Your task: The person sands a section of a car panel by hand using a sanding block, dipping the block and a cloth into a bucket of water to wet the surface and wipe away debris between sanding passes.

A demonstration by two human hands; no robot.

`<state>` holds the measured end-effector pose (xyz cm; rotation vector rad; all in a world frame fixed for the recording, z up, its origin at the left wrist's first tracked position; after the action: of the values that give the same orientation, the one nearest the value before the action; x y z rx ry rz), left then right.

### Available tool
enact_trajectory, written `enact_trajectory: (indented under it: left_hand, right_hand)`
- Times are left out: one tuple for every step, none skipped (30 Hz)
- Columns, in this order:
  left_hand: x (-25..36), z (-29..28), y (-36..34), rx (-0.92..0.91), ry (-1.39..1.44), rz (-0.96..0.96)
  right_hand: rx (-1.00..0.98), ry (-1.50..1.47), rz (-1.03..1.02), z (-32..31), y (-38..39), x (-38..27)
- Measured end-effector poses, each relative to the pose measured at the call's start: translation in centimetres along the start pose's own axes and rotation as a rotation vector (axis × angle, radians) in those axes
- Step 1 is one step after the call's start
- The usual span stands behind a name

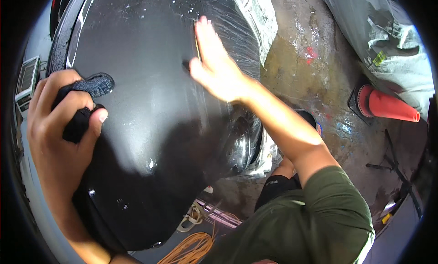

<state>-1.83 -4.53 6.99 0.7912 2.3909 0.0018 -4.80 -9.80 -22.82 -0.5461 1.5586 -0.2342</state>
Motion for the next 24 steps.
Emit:
enact_trajectory:
  left_hand:
    - [-0.2,-0.4,-0.3,-0.026,0.020,0.011]
    - [-0.3,-0.5,-0.1,-0.023,0.009,-0.001]
    - [-0.2,-0.1,0.4,-0.021,0.007,0.000]
    - [-0.4,-0.1,0.7,-0.008,-0.007,-0.001]
    - [-0.9,-0.5,0.8,0.011,-0.030,-0.015]
    - [-0.9,-0.6,0.5,0.011,-0.011,0.000]
    - [-0.4,-0.2,0.6,-0.019,0.026,0.018]
    - [-0.3,0.1,0.4,-0.020,0.035,0.024]
    - [0.1,0.1,0.1,-0.027,0.030,0.020]
    - [0.0,-0.5,-0.4,0.006,0.001,0.001]
    - [-0.6,-0.3,-0.4,-0.045,0.023,-0.032]
    - [-0.6,-0.2,0.0,-0.066,0.017,-0.035]
    - [-0.4,0.1,0.2,-0.050,0.033,-0.015]
    - [-0.6,-0.1,0.4,-0.015,0.027,-0.012]
    - [-0.8,-0.3,0.3,-0.003,0.022,-0.017]
    - [-0.6,-0.5,0.2,-0.014,0.031,-0.011]
    - [-0.5,-0.5,0.0,-0.027,0.039,-0.007]
    - [-0.4,0.0,0.6,-0.063,0.057,-0.002]
    - [-0.7,0.5,0.5,-0.071,0.050,-0.016]
    - [-0.7,0.1,0.1,-0.077,0.054,-0.029]
    - [-1.0,0.0,0.3,-0.094,0.051,-0.060]
    - [-1.4,0.5,0.7,-0.112,0.055,-0.093]
    - [-1.6,0.2,1.5,-0.182,0.044,-0.122]
    - [-2.1,0.9,1.8,-0.187,0.065,-0.131]
  right_hand:
    - [0.027,-0.126,0.056,-1.0,-2.5,0.7]
    - [0.023,-0.131,0.040,-0.9,-1.9,0.0]
    - [-0.066,-0.102,0.027,0.9,1.8,-1.6]
    - [-0.149,-0.071,-0.003,2.4,5.3,-3.8]
    - [-0.241,-0.147,0.019,3.8,9.1,-6.3]
    - [-0.222,-0.262,-0.058,3.6,10.7,-7.0]
    - [-0.188,-0.120,-0.030,2.7,8.9,-6.2]
    - [-0.155,0.021,-0.001,1.6,5.5,-4.1]
    - [-0.029,-0.006,-0.012,0.1,1.5,-1.0]
    - [0.026,-0.052,0.068,-1.1,-2.5,1.5]
    - [0.020,-0.073,0.064,-1.6,-3.2,1.1]
    - [0.013,-0.125,0.089,-0.4,-2.3,0.1]
    - [-0.090,-0.103,0.036,1.3,1.8,-2.8]
    - [-0.190,-0.078,-0.051,2.8,6.5,-6.6]
    - [-0.268,-0.250,0.011,3.5,10.1,-8.4]
    - [-0.226,-0.185,-0.043,2.9,9.5,-8.1]
    - [-0.183,-0.115,-0.102,2.3,8.3,-7.8]
    - [-0.162,-0.022,-0.048,1.7,4.6,-6.1]
    - [-0.034,-0.001,-0.074,0.5,1.2,-2.9]
    - [-0.001,0.037,-0.042,-0.3,-1.3,-0.7]
    - [-0.020,-0.007,-0.032,-0.2,-1.2,-1.3]
    - [-0.049,-0.060,0.011,0.5,0.8,-2.3]
    - [-0.157,-0.176,-0.008,2.4,4.4,-5.5]
    - [-0.252,-0.234,-0.036,3.2,8.4,-8.0]
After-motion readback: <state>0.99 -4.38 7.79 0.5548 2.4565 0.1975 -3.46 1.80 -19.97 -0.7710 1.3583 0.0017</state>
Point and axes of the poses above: each hand's wrist, its own y-axis away from the middle knuckle, its own z-axis out of the palm, x = y × z, the point moved 8 cm from there along -y, towards the middle knuckle
